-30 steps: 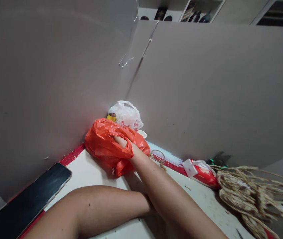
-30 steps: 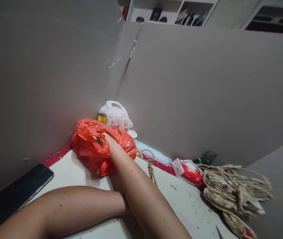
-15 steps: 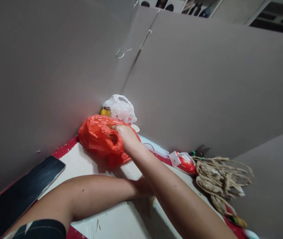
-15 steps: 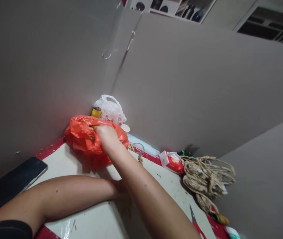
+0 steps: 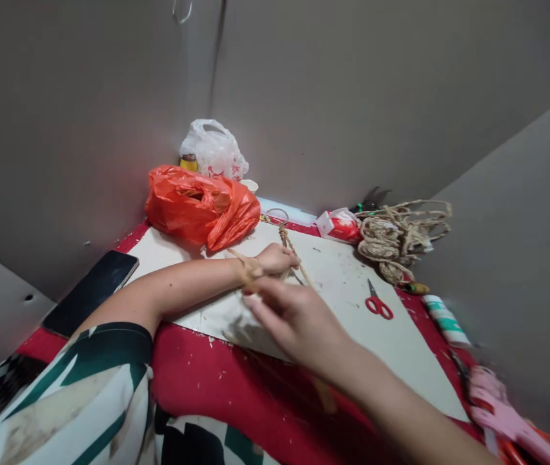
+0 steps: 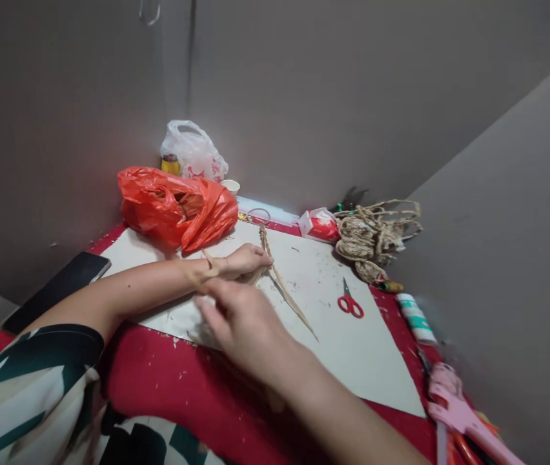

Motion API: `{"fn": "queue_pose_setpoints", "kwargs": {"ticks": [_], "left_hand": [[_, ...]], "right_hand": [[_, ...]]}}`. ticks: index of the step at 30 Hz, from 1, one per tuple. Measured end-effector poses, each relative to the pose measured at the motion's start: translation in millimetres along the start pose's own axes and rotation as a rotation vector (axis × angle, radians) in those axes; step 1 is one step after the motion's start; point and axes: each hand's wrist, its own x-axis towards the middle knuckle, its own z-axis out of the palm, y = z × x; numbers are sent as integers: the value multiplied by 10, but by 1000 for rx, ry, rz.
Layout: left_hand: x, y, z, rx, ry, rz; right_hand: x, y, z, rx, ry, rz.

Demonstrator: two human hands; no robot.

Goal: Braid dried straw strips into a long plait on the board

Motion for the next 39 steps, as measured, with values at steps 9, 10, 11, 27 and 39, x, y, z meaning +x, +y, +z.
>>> {"fn": "queue_pose_setpoints", "kwargs": {"ticks": [9, 10, 11, 27, 39], "left_hand": [[74, 10, 71, 394, -50, 114], [90, 4, 79, 390, -46, 122], [108, -2, 87, 382, -39, 132], [154, -78, 83, 281, 51, 204], [311, -128, 36, 225, 17, 191]], "right_hand": [[-65, 361, 265, -287, -86, 168], [-64, 404, 206, -328, -74, 192], [-72, 437, 146, -387, -55, 216], [-671, 206, 579, -327, -99, 42], [-138, 659, 300, -528, 205, 50]]}}
